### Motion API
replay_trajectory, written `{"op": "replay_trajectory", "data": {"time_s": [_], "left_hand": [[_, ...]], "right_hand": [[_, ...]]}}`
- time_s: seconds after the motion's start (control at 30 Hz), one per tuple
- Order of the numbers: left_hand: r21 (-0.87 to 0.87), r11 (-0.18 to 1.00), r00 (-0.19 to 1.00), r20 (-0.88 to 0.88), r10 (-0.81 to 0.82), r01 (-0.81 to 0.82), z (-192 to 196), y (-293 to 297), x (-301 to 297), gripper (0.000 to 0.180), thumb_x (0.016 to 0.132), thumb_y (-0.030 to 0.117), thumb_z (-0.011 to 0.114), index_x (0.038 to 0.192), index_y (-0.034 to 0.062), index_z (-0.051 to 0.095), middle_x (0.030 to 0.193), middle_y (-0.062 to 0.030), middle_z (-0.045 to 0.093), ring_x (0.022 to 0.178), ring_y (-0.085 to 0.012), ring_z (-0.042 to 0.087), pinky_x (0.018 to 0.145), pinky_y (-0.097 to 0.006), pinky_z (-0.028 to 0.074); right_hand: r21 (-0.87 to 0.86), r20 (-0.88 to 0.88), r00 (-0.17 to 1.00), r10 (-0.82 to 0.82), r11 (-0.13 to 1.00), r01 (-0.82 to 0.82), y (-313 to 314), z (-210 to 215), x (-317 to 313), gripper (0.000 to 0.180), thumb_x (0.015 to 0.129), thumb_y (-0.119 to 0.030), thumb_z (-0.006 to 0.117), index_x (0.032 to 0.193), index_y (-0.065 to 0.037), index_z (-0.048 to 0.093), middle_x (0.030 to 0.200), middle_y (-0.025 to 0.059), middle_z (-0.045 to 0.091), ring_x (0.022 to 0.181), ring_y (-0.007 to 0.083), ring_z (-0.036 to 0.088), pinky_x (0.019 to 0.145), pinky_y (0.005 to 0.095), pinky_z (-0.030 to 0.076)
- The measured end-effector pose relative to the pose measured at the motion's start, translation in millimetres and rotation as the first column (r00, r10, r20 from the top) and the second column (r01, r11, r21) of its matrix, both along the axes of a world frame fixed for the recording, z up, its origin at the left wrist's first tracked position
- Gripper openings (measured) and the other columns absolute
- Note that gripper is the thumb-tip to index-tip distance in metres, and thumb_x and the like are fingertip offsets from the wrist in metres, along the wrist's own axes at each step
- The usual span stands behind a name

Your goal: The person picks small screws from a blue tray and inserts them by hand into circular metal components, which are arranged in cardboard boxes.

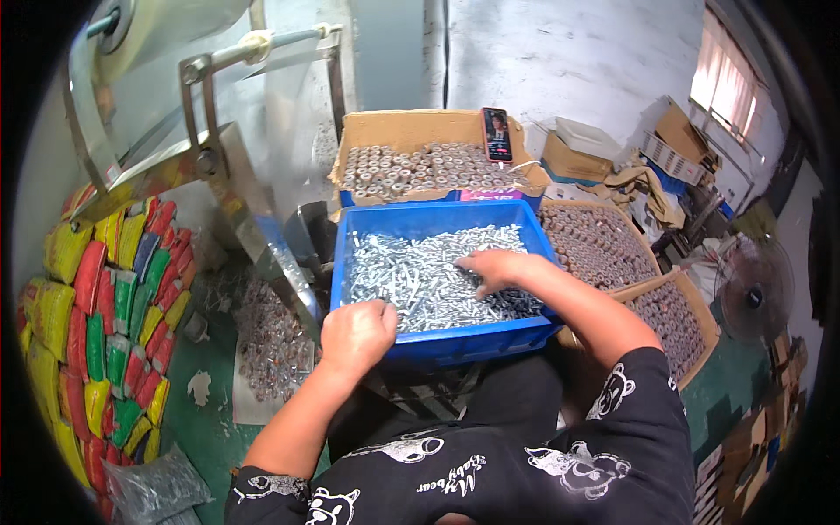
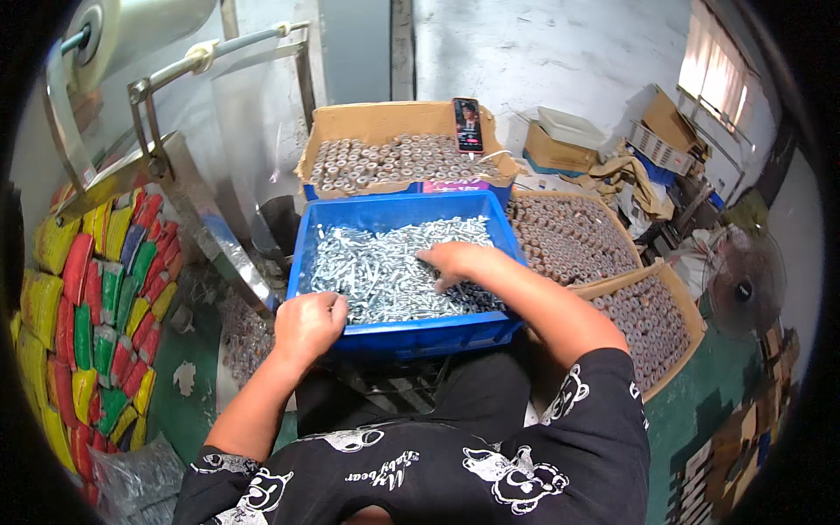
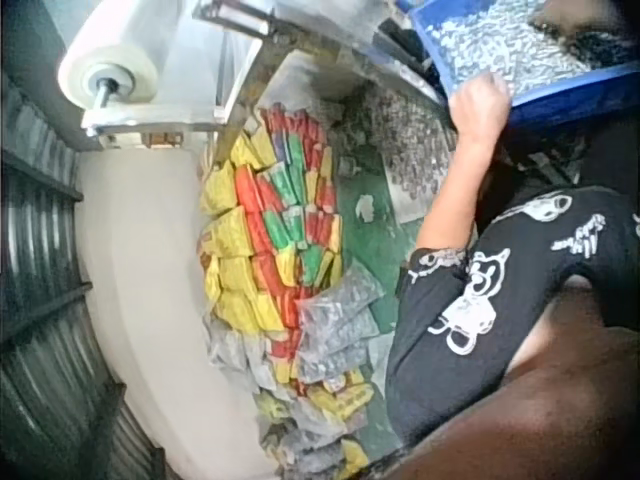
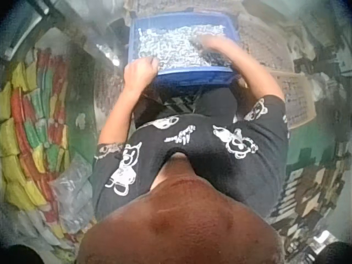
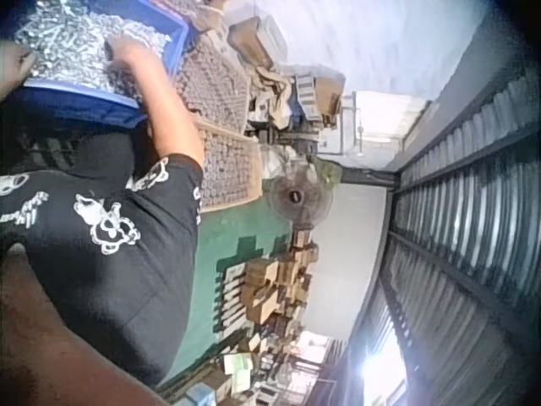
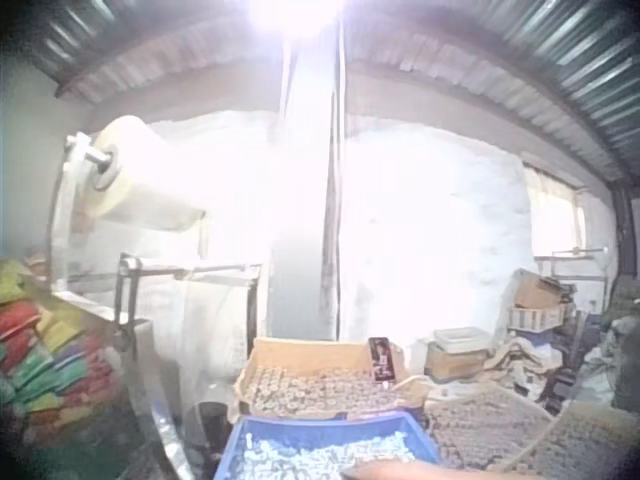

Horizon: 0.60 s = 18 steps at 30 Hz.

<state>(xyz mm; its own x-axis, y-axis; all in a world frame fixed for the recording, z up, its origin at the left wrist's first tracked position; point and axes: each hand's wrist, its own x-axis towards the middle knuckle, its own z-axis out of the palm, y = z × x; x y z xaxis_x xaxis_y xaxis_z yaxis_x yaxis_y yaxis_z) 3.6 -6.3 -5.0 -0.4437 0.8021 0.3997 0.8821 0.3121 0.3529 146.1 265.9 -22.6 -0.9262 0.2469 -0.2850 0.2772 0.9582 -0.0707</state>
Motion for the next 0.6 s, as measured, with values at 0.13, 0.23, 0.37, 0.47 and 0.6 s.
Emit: {"op": "replay_trajectory", "data": {"time_s": [0.13,0.23,0.37,0.47,0.6], "left_hand": [[0.007,1.000,0.998,-0.055,-0.010,0.011,-3,3,1,0.030,0.083,0.027,0.053,0.065,0.0058,0.066,0.065,-0.0187,0.062,0.063,-0.0383,0.062,0.062,-0.048,0.050],[0.018,1.000,0.997,-0.072,-0.009,0.010,-1,2,3,0.031,0.083,0.026,0.053,0.064,0.0051,0.065,0.065,-0.0193,0.062,0.062,-0.0386,0.062,0.062,-0.049,0.050],[0.004,1.000,0.997,-0.073,0.018,-0.018,0,5,6,0.031,0.083,0.026,0.053,0.063,0.0049,0.065,0.065,-0.0198,0.062,0.062,-0.0393,0.061,0.061,-0.049,0.050],[0.017,1.000,0.995,-0.096,0.025,-0.023,-5,8,1,0.030,0.082,0.025,0.053,0.064,0.0048,0.066,0.066,-0.0203,0.062,0.062,-0.0393,0.061,0.062,-0.048,0.050],[0.038,0.999,0.999,-0.038,0.002,0.000,-4,10,0,0.030,0.084,0.025,0.055,0.064,0.0035,0.062,0.067,-0.0190,0.061,0.064,-0.0390,0.060,0.061,-0.049,0.048]], "right_hand": [[-0.086,-0.196,0.980,-0.042,0.996,0.026,2,-23,15,0.062,0.068,-0.020,0.081,0.120,-0.007,0.051,0.118,0.0205,0.055,0.106,0.0389,0.056,0.090,0.0439,0.046],[-0.124,-0.233,0.972,0.030,0.990,-0.060,7,-22,12,0.041,0.070,-0.016,0.078,0.105,-0.007,0.058,0.105,0.0176,0.061,0.097,0.0364,0.059,0.084,0.0441,0.047],[-0.196,-0.354,0.934,0.039,0.974,-0.115,18,-29,11,0.018,0.071,-0.008,0.073,0.087,-0.006,0.063,0.081,0.0141,0.065,0.083,0.0333,0.063,0.074,0.0420,0.048],[-0.145,-0.412,0.910,0.047,0.983,-0.116,25,-29,9,0.011,0.072,-0.003,0.064,0.082,-0.006,0.065,0.080,0.0153,0.066,0.078,0.0324,0.065,0.070,0.0394,0.050],[-0.163,-0.478,0.879,0.005,0.982,-0.094,27,-20,10,0.011,0.074,-0.004,0.065,0.085,-0.005,0.066,0.085,0.0153,0.067,0.079,0.0331,0.064,0.071,0.0381,0.050]]}}
